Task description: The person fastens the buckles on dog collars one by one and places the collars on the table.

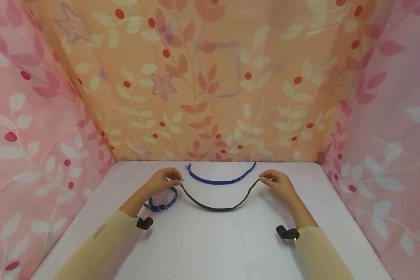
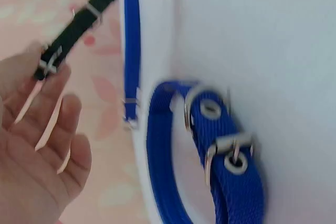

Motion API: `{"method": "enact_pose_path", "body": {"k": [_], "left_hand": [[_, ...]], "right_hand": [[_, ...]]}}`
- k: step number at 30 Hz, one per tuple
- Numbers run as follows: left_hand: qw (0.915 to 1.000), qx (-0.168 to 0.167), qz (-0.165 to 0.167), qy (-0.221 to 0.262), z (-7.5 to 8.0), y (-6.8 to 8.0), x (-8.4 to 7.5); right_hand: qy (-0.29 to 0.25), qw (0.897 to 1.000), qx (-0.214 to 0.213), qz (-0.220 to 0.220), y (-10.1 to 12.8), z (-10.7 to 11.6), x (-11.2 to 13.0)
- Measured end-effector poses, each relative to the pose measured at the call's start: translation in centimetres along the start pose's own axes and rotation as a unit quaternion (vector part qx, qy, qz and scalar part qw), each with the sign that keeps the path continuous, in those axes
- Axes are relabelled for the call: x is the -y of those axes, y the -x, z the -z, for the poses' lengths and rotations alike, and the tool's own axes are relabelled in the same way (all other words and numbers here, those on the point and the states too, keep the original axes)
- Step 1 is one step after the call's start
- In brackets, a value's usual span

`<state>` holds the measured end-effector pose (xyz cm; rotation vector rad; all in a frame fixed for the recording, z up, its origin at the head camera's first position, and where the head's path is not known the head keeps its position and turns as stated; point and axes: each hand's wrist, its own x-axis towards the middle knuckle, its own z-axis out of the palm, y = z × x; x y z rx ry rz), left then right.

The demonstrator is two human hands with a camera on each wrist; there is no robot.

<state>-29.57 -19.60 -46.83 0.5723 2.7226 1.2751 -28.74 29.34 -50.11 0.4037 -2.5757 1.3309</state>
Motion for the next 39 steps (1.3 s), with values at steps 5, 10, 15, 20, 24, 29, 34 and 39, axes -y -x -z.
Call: {"method": "enact_pose_path", "body": {"k": [5, 10, 15, 20, 24, 29, 34, 39], "left_hand": [[0.998, -0.062, -0.008, -0.012, -0.7, 2.4, -2.5], [0.9902, -0.136, -0.031, 0.005, -1.3, 4.4, -4.5], [0.9709, -0.224, -0.073, 0.045, -1.7, 6.3, -6.5], [0.9493, -0.285, -0.109, 0.075, -2.1, 7.4, -8.4], [0.9428, -0.293, -0.138, 0.08, -2.5, 7.7, -9.9], [0.9439, -0.283, -0.148, 0.083, -3.5, 8.5, -11.7], [0.9481, -0.271, -0.139, 0.092, -4.4, 9.4, -13.2], [0.951, -0.248, -0.159, 0.094, -5.2, 10.1, -14.4]], "right_hand": [[0.014, 0.998, -0.062, 0.014, 1.5, 0.0, 2.7], [-0.004, 0.99, -0.129, 0.058, 2.3, 0.4, 5.7], [-0.027, 0.983, -0.164, 0.078, 3.3, 0.4, 8.9], [-0.085, 0.975, -0.176, 0.104, 4.3, 0.0, 12.5], [-0.149, 0.965, -0.175, 0.128, 4.9, -0.6, 15.3], [-0.191, 0.962, -0.154, 0.12, 5.7, -1.8, 17.7], [-0.196, 0.966, -0.122, 0.116, 6.6, -3.1, 19.3], [-0.172, 0.967, -0.104, 0.156, 7.4, -4.2, 20.5]]}}
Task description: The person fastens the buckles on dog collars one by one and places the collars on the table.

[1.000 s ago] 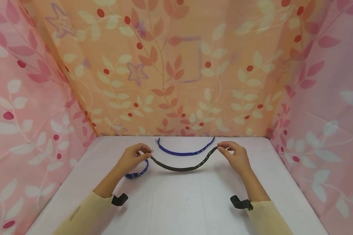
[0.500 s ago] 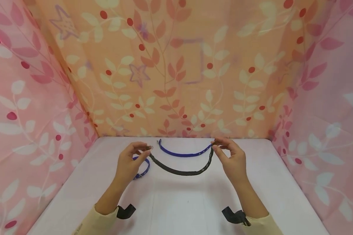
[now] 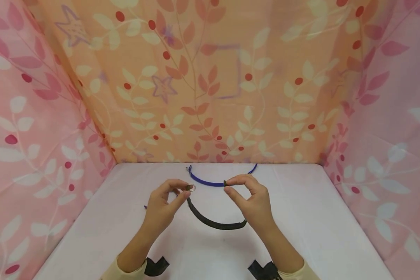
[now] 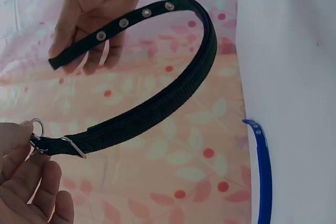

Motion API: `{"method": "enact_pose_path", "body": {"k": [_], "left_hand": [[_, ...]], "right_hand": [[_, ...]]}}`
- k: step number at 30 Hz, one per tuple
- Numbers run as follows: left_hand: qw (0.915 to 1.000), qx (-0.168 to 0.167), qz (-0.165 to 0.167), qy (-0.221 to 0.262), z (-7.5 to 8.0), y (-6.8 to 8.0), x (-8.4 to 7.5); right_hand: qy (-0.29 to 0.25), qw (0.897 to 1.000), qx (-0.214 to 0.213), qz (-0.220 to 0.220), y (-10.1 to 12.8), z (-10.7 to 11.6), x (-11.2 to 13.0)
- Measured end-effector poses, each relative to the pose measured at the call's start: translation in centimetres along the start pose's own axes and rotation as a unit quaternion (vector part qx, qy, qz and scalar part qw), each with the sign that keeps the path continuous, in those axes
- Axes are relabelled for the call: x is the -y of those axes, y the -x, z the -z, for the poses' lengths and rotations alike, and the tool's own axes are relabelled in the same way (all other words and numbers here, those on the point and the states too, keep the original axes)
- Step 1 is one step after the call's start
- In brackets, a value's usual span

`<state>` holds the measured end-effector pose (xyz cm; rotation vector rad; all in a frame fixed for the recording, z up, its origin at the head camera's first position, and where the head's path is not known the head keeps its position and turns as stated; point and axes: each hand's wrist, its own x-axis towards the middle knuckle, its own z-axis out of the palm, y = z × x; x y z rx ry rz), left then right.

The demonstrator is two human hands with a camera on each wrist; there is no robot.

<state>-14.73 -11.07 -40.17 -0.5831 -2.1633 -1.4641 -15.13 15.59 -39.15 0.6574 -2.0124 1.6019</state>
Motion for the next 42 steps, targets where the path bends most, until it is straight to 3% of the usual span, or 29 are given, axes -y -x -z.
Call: {"method": "enact_pose_path", "body": {"k": [5, 11, 14, 18, 26, 35, 42], "left_hand": [[0.9994, 0.009, -0.034, -0.009, -0.3, 0.6, -0.7], [0.9856, 0.001, -0.161, -0.052, -0.5, 1.0, -0.2], [0.9815, -0.005, -0.184, -0.052, -0.7, 1.3, -0.1], [0.9851, 0.005, -0.168, -0.038, -1.0, 1.6, -0.2], [0.9944, 0.037, -0.098, -0.011, -1.4, 1.8, -0.6], [0.9921, 0.065, -0.107, -0.01, -1.9, 1.8, -0.6], [0.992, 0.088, -0.085, -0.03, -1.9, 1.7, -0.8]], "right_hand": [[0.043, 0.996, 0.01, 0.076, 0.5, -1.0, 1.3], [0.04, 0.991, 0.03, 0.124, 1.1, -2.1, 0.8], [0.045, 0.99, 0.043, 0.128, 1.5, -2.4, 0.0], [0.054, 0.989, 0.061, 0.127, 1.7, -2.8, 0.0], [0.065, 0.986, 0.075, 0.136, 1.4, -2.9, 0.3], [0.101, 0.983, 0.075, 0.135, 1.5, -2.5, 0.2], [0.111, 0.98, 0.081, 0.144, 1.5, -2.3, 0.0]]}}
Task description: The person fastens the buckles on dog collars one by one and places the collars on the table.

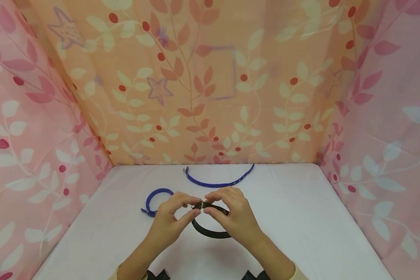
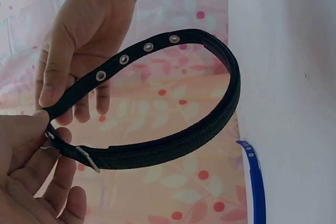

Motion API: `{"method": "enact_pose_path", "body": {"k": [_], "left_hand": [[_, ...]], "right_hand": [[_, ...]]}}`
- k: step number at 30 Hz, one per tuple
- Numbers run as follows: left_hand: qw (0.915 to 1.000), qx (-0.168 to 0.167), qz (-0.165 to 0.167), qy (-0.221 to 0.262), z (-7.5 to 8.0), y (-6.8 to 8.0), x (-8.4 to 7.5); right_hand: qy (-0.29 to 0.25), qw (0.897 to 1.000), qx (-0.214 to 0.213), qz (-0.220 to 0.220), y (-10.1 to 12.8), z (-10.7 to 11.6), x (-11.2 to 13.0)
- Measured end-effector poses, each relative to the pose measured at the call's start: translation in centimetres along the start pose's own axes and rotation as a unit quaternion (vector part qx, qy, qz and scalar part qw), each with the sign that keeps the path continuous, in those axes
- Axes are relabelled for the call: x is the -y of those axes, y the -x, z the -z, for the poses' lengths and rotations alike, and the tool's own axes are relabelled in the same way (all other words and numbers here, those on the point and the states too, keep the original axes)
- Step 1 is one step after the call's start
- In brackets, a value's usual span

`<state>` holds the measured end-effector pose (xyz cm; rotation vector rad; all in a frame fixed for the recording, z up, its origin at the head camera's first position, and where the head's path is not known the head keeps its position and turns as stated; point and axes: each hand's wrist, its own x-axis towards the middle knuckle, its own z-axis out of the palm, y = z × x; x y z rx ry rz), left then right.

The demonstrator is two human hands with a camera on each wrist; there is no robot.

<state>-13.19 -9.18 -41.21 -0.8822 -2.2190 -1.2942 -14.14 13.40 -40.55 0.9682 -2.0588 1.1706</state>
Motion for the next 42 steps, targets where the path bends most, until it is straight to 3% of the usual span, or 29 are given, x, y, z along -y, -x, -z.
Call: {"method": "enact_pose_path", "body": {"k": [11, 19, 25, 29, 35, 42], "left_hand": [[0.9979, 0.03, 0.057, 0.009, 0.3, 0.0, -0.2], [0.9997, 0.02, -0.001, -0.017, 0.3, -0.3, -0.2], [0.9994, 0.015, 0.013, -0.029, 0.4, -0.3, -0.5], [0.9991, 0.012, 0.026, -0.031, 0.3, -0.3, -0.6], [0.9968, -0.002, 0.071, 0.036, 1.1, -0.5, -0.7], [0.9745, -0.037, 0.156, 0.158, 2.4, -0.7, -0.7]], "right_hand": [[0.0, 1.0, 0.017, -0.002, 0.1, -0.3, 0.0], [-0.005, 1.0, 0.028, -0.002, 0.0, -0.4, 0.1], [0.006, 0.998, 0.053, -0.026, 0.0, -0.2, 0.7], [0.018, 0.998, 0.047, -0.038, -0.1, -0.2, 0.8], [0.02, 0.995, 0.081, -0.058, -0.4, 0.8, 0.4], [0.04, 0.991, 0.106, -0.067, -0.7, 2.2, -0.4]]}}
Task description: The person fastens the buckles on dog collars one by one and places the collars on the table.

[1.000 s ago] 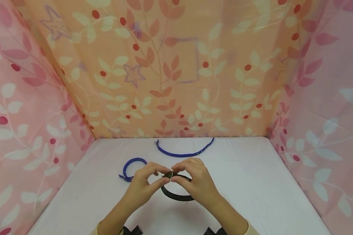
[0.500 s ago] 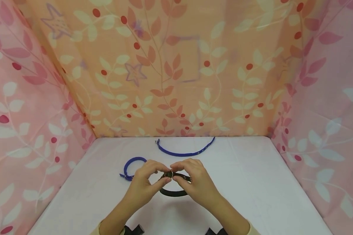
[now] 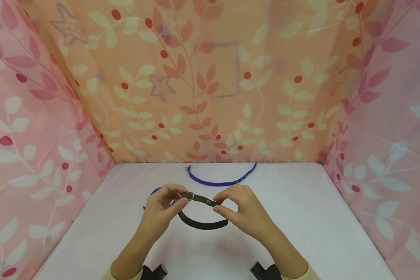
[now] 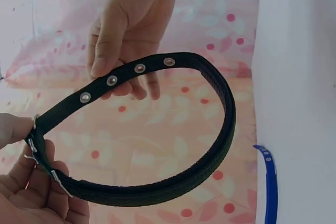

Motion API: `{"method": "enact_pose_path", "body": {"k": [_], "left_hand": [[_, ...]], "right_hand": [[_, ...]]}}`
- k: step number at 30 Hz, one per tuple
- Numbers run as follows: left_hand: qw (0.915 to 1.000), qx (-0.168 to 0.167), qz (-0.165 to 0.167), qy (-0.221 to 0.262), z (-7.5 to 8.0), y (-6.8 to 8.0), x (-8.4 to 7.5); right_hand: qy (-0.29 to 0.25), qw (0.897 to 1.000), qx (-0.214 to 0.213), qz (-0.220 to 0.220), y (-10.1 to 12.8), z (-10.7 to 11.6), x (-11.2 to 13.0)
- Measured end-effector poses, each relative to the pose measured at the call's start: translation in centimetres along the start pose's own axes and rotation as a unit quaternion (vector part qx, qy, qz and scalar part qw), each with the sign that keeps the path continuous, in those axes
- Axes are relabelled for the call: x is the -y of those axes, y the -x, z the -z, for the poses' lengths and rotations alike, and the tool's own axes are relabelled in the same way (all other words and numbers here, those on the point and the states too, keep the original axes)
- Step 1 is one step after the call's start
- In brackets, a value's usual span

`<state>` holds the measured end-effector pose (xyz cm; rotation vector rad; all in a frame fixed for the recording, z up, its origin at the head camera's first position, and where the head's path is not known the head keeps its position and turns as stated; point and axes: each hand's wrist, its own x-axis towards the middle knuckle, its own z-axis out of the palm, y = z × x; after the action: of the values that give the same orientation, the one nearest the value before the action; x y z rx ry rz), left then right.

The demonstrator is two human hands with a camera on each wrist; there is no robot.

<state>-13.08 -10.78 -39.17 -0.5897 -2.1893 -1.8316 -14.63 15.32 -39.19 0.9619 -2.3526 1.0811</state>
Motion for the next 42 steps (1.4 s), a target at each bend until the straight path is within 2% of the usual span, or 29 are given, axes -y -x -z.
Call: {"method": "enact_pose_path", "body": {"k": [6, 12, 21, 27, 35, 42], "left_hand": [[0.9994, -0.006, 0.011, 0.033, -0.1, 0.0, -0.1], [0.9997, -0.004, 0.012, 0.022, -0.5, 0.1, -0.1], [0.9992, 0.022, -0.029, -0.015, -1.4, 0.4, 0.5], [0.997, 0.041, -0.058, -0.031, -1.8, 0.5, 0.7], [0.9957, 0.016, -0.086, -0.03, -2.1, 0.7, 0.7], [0.9982, -0.012, -0.058, -0.004, -1.5, 0.6, 0.1]], "right_hand": [[-0.012, 1.0, 0.001, 0.009, 0.0, 0.0, 0.1], [-0.027, 0.999, -0.021, 0.014, 0.0, -0.7, 0.3], [-0.051, 0.997, -0.046, 0.042, 0.1, -1.6, 0.6], [-0.065, 0.992, -0.073, 0.081, 0.0, -2.2, 0.6], [-0.081, 0.983, -0.102, 0.127, -0.2, -2.6, 0.7], [-0.079, 0.98, -0.12, 0.139, -0.4, -2.5, 0.4]]}}
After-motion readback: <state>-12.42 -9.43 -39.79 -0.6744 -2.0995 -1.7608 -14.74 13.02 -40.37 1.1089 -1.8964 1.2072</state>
